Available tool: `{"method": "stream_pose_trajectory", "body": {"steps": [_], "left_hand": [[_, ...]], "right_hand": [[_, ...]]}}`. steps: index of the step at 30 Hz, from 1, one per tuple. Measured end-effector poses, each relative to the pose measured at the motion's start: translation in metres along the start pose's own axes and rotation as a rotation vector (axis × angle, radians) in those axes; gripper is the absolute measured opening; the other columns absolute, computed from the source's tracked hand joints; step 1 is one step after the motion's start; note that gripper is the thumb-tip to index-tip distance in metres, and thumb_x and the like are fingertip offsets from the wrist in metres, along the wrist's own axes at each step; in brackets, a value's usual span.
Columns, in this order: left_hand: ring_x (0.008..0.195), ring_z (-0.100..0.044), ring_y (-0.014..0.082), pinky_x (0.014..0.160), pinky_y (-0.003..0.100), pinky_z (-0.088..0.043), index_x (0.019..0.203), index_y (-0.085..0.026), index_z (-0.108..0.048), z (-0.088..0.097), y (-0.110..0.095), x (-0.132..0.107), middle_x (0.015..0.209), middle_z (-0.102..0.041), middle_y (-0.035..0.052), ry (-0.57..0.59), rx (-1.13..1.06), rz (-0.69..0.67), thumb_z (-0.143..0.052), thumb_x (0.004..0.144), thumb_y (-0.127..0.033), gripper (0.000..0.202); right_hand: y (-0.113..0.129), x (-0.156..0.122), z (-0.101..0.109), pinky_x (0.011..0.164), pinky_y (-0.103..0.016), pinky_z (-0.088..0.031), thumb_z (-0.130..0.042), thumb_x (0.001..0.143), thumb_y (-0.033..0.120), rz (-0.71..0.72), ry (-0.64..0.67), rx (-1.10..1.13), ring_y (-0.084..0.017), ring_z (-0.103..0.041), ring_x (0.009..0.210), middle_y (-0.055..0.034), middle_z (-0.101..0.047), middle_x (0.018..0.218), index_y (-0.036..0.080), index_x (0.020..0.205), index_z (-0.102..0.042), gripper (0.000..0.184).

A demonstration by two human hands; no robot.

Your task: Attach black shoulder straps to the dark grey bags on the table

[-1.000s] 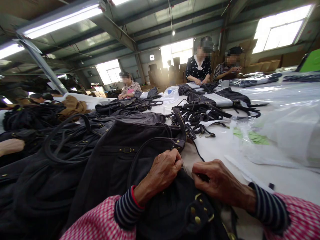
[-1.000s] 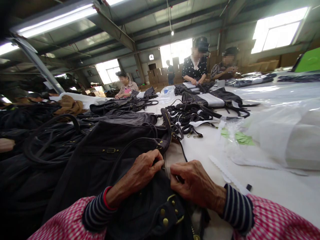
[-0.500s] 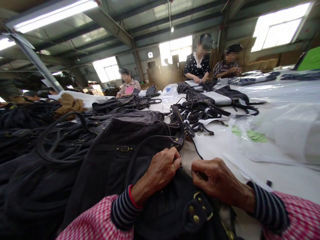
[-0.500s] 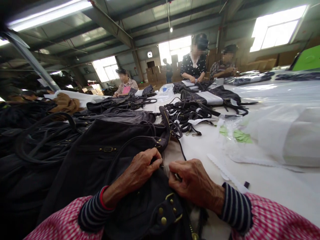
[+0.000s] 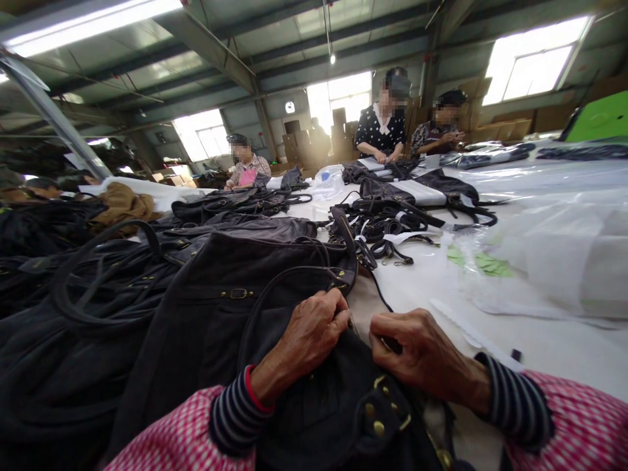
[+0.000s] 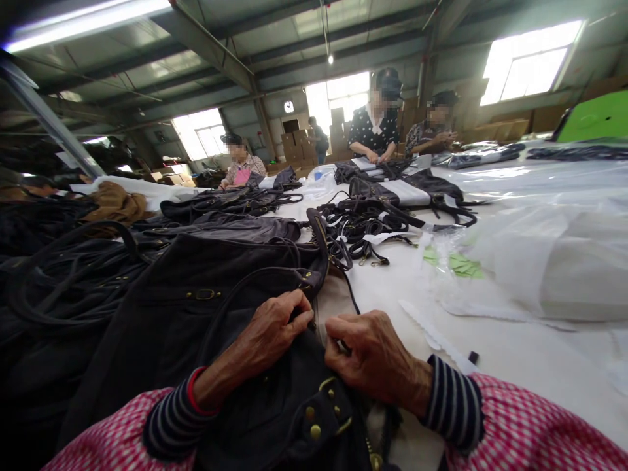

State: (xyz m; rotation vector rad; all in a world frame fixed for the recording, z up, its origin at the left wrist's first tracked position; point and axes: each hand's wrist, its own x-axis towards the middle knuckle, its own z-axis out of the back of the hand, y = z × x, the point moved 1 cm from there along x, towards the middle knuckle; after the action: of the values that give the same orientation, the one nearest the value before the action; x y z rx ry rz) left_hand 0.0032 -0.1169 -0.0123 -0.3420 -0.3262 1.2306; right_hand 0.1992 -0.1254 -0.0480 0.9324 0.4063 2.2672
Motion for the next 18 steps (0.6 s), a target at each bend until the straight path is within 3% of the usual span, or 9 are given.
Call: {"method": "stream_pose_trajectory", "body": {"steps": [13,18], "left_hand": [[0.081,-0.062,0.0183,0.070,0.028,-0.039,0.088,-0.021,-0.062,0.0022,-0.0024,0.0009,0.085,-0.066,0.0005,0.004,-0.031,0.021,-0.052,0.094,-0.023,0.011],[0.083,-0.061,0.0182,0.073,0.028,-0.039,0.089,-0.022,-0.061,0.0004,0.0008,0.0023,0.087,-0.065,0.0004,0.015,-0.013,-0.016,-0.051,0.095,-0.024,0.012]], "right_hand": [[0.0008,0.0014,0.0010,0.053,-0.025,-0.022,-0.052,0.079,0.009,-0.041,0.062,0.038,-0.007,-0.031,0.050,0.0067,-0.038,0.059,0.020,0.064,-0.039,0.023],[-0.0014,0.0036,-0.0009,0.052,-0.024,-0.022,-0.054,0.084,0.013,-0.119,0.145,0.078,-0.008,-0.033,0.050,0.0068,-0.036,0.057,0.020,0.064,-0.042,0.025]]}}
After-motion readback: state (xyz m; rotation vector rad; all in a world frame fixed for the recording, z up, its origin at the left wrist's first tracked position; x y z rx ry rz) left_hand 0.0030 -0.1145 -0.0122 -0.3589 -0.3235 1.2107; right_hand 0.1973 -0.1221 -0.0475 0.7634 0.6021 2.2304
